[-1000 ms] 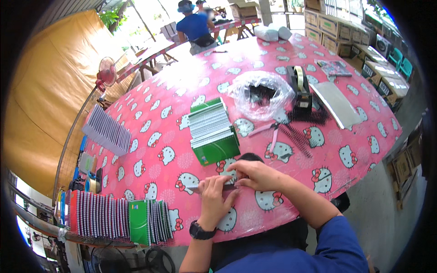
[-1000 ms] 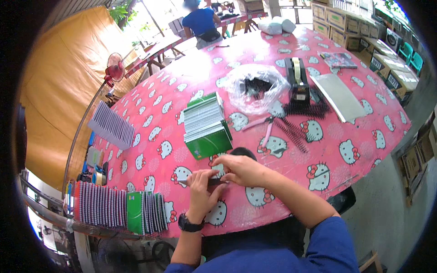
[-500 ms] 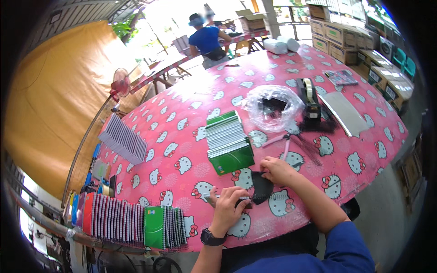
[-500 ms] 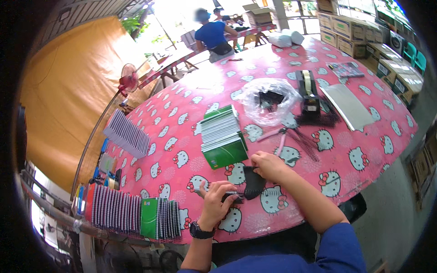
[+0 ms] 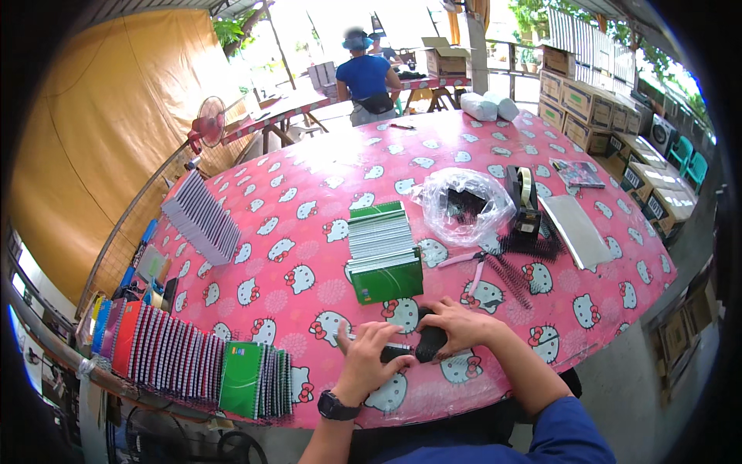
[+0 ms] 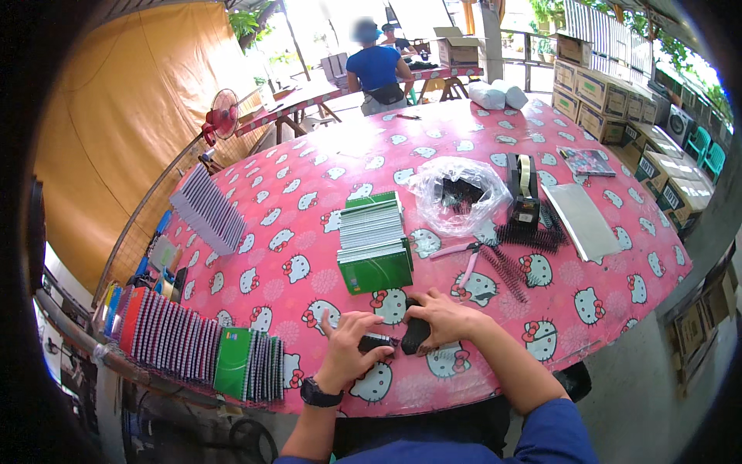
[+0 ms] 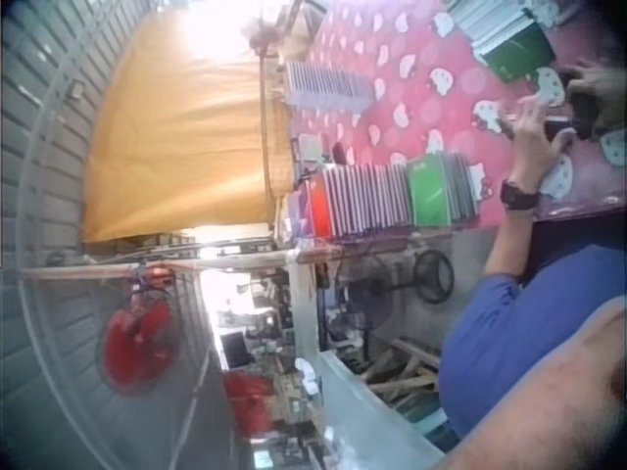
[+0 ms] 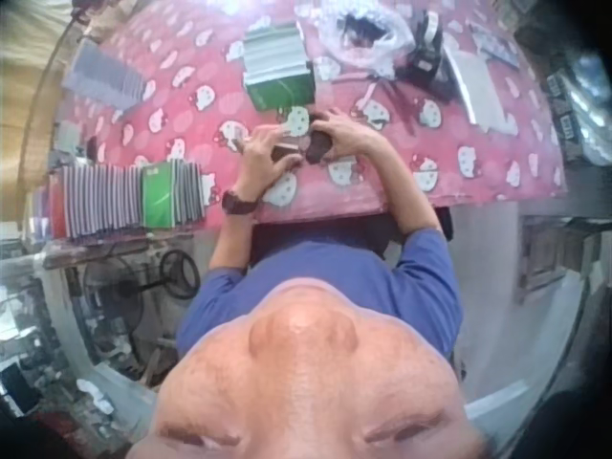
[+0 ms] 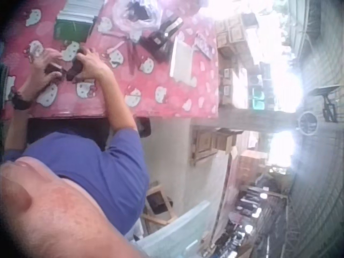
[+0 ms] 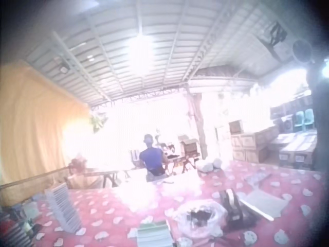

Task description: The person is manually threading a plastic spiral coil through the holes of green notebooks and then placing the finished notebooks into stacks on the table.

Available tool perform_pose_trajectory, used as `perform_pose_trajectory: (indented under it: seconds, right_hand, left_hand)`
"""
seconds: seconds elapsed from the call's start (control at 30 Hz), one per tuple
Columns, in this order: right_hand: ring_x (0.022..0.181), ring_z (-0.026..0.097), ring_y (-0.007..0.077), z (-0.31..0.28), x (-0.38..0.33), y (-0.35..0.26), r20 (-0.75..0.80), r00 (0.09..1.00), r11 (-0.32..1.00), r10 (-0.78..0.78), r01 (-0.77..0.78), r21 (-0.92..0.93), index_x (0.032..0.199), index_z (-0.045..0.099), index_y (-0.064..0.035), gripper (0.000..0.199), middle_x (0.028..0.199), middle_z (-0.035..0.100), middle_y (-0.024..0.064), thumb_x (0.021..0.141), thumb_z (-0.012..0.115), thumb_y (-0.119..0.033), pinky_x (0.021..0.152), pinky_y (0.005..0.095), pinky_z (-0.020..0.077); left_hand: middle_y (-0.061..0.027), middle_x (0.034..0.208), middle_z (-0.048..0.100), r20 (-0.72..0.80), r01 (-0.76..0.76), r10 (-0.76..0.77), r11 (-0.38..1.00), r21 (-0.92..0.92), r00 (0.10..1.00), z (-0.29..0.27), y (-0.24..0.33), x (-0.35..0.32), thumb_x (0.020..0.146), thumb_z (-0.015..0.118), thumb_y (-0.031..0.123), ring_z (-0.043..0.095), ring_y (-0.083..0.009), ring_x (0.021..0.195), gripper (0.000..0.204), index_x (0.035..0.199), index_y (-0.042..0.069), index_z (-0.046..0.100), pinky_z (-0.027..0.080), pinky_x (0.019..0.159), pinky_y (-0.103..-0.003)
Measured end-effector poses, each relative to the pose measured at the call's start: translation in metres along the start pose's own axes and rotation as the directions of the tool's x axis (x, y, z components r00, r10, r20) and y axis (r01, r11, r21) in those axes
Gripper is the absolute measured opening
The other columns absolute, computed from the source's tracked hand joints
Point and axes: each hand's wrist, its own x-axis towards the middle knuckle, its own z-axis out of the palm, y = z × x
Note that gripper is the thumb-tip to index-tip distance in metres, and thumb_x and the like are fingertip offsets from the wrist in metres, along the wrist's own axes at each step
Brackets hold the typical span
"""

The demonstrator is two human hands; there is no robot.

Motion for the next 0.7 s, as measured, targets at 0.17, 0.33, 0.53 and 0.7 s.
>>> perform_pose_trajectory:
  seconds: [0.17, 0.33, 0.53, 0.7]
  right_hand:
    - [0.109, 0.05, 0.0315, -0.024, -0.002, 0.001, -0.18, 0.976, 0.898, 0.123, -0.032, 0.44, 0.105, 0.065, -0.0079, 0.056, 0.116, 0.057, 0.017, 0.068, 0.074, -0.05, 0.097, 0.0418, 0.0389]
    - [0.106, 0.054, 0.023, -0.004, 0.007, -0.012, -0.013, 0.997, 0.767, -0.082, 0.071, 0.638, 0.108, 0.065, -0.0033, 0.061, 0.112, 0.062, 0.0105, 0.077, 0.062, -0.057, 0.097, 0.0367, 0.0376]
    - [0.097, 0.056, 0.0228, -0.005, 0.006, -0.012, -0.101, 0.983, 0.56, -0.15, 0.169, 0.811, 0.105, 0.065, -0.006, 0.041, 0.099, 0.062, 0.0118, 0.08, 0.066, -0.039, 0.088, 0.0349, 0.042]
    - [0.091, 0.057, 0.0229, -0.001, 0.008, -0.011, -0.179, 0.98, 0.322, -0.084, 0.197, 0.926, 0.103, 0.065, -0.0044, 0.043, 0.095, 0.062, 0.0132, 0.08, 0.067, -0.04, 0.082, 0.0338, 0.0439]
  left_hand:
    - [0.0019, 0.081, 0.06, -0.029, 0.009, -0.006, 0.992, 0.13, 1.0, -0.007, -0.023, -0.014, 0.063, 0.081, 0.028, 0.056, -0.0186, 0.09, 0.026, 0.079, 0.015, 0.066, 0.014, 0.103, -0.054]
    - [0.0025, 0.079, 0.058, -0.044, 0.0, 0.004, 0.996, 0.094, 0.999, -0.001, -0.013, -0.012, 0.062, 0.081, 0.024, 0.056, -0.0177, 0.088, 0.024, 0.079, 0.014, 0.067, 0.012, 0.105, -0.053]
    - [0.0027, 0.078, 0.058, -0.08, 0.005, 0.0, 0.998, 0.06, 0.997, 0.0, -0.011, -0.014, 0.061, 0.081, 0.024, 0.056, -0.0173, 0.088, 0.029, 0.084, 0.015, 0.066, 0.011, 0.106, -0.051]
    - [0.0031, 0.078, 0.058, -0.061, 0.075, -0.075, 0.997, -0.007, 0.995, -0.004, -0.006, -0.014, 0.06, 0.083, 0.024, 0.057, -0.0156, 0.084, 0.045, 0.099, 0.015, 0.063, 0.013, 0.106, -0.051]
